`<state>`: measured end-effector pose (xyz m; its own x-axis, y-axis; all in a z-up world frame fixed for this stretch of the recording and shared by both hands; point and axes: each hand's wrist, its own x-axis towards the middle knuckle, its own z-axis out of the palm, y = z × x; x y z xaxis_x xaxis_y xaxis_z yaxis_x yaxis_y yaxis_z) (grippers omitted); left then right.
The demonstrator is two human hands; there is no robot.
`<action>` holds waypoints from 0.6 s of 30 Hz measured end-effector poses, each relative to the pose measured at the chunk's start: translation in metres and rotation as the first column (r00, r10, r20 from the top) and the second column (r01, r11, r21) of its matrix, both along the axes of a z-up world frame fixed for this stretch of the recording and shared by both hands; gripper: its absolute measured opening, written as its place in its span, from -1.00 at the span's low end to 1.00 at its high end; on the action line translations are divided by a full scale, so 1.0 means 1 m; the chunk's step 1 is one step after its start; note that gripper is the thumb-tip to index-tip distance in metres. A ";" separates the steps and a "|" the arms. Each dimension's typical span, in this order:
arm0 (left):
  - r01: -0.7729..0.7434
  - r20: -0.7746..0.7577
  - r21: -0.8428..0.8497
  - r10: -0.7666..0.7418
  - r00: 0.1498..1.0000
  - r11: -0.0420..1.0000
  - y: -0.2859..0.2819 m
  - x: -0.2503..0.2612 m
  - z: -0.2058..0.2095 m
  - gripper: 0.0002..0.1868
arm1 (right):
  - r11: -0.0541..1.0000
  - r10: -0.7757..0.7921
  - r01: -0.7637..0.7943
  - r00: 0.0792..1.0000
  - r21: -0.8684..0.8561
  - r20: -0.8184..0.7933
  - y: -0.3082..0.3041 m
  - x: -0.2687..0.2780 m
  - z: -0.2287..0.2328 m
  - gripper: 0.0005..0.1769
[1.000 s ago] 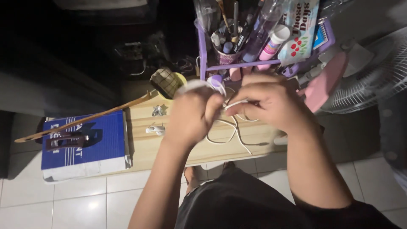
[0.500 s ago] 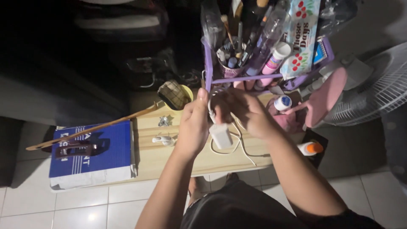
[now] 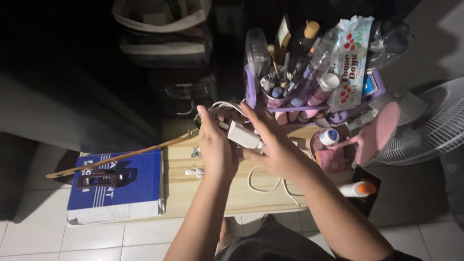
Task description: The person straightens pillows on a couch and organizes various items on a desk.
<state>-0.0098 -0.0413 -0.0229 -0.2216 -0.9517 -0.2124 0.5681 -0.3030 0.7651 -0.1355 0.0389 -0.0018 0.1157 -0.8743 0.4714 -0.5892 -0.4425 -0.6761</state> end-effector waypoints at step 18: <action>0.138 0.217 -0.689 0.021 0.976 0.711 -0.140 0.065 0.085 -0.29 | 0.984 -0.134 0.134 0.991 -0.115 0.006 -0.165 0.015 0.078 -0.40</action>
